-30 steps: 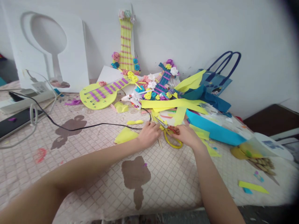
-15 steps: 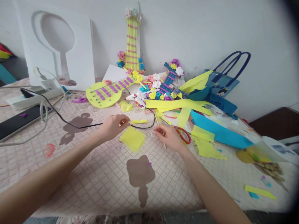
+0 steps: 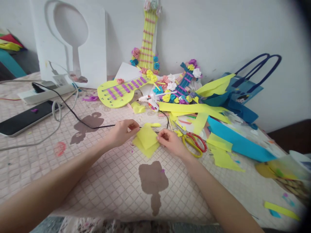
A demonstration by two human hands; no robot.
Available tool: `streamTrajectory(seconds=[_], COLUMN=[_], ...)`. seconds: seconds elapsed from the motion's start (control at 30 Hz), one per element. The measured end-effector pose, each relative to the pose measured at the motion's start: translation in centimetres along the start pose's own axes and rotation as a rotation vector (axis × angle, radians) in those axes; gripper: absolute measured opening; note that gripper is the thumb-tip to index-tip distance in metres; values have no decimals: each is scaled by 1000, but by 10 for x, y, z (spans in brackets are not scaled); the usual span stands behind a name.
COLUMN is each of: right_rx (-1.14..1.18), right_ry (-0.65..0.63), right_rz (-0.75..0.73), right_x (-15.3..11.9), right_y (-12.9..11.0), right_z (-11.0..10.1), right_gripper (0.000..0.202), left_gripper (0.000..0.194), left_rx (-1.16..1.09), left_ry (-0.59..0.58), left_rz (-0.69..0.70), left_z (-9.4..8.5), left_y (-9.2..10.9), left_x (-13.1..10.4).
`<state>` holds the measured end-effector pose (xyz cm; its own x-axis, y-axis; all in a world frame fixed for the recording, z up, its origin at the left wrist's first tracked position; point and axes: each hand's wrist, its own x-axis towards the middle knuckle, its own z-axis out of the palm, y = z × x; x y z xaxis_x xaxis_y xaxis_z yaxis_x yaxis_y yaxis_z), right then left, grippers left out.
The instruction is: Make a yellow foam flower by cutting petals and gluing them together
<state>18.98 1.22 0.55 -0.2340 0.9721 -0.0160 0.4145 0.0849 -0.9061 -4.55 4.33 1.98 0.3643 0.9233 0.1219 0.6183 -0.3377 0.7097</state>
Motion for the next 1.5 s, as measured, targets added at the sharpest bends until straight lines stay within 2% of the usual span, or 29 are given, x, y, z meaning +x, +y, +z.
streamTrajectory(seconds=[0.1, 0.23, 0.3, 0.37, 0.43, 0.53, 0.63, 0.73, 0.83, 0.97, 1.1, 1.27, 1.33, 1.4, 1.5], right_rx=[323, 516, 563, 582, 562, 508, 488, 467, 397, 299, 281, 273, 169, 8, -238], right_ry=[44, 79, 96, 129, 164, 194, 202, 198, 133, 65, 60, 74, 70, 24, -82], right_rz=[60, 101, 114, 112, 100, 71, 41, 43, 38, 21, 24, -12, -54, -140, -309], right_x=[-4, -8, -9, -10, -10, -10, -12, -16, -21, -30, -38, -43, -45, -47, -48], right_y=[0, -3, -3, -2, -1, 0, 0, 2, 7, 12, 12, 12, 12, 12, 11], right_z=[1, 5, 6, 7, 6, 2, -2, -3, 1, 7, 14, 18, 16, 13, 7], right_gripper=[24, 27, 26, 27, 31, 33, 19, 11, 16, 18, 15, 12, 9, 4, 12], left_gripper=[35, 51, 46, 30, 16, 13, 14, 8, 14, 10, 28, 43, 32, 8, 17], left_rx=[-131, -401, -405, -276, -124, 20, 115, 183, 226, 197, 119, 102, 107, 144, 185], left_ry=[-6, -127, -120, -98, -143, -275, -296, -277, -235, -171, -24, 28, -3, -104, -231], left_rz=[-8, -100, -75, 45, 234, 551, 693, 691, 673, 619, 521, 602, 636, 689, 739], left_z=[8, 17, 19, 19, 19, 22, 25, 25, 21, 16, 20, 32, 33, 31, 28], left_y=[-2, -3, -2, -1, 2, 6, 8, 5, 0, -4, 0, 9, 11, 12, 10], left_x=[-2, -3, -5, -8, -12, -17, -18, -15, -10, -7, -12, -19, -19, -20, -21])
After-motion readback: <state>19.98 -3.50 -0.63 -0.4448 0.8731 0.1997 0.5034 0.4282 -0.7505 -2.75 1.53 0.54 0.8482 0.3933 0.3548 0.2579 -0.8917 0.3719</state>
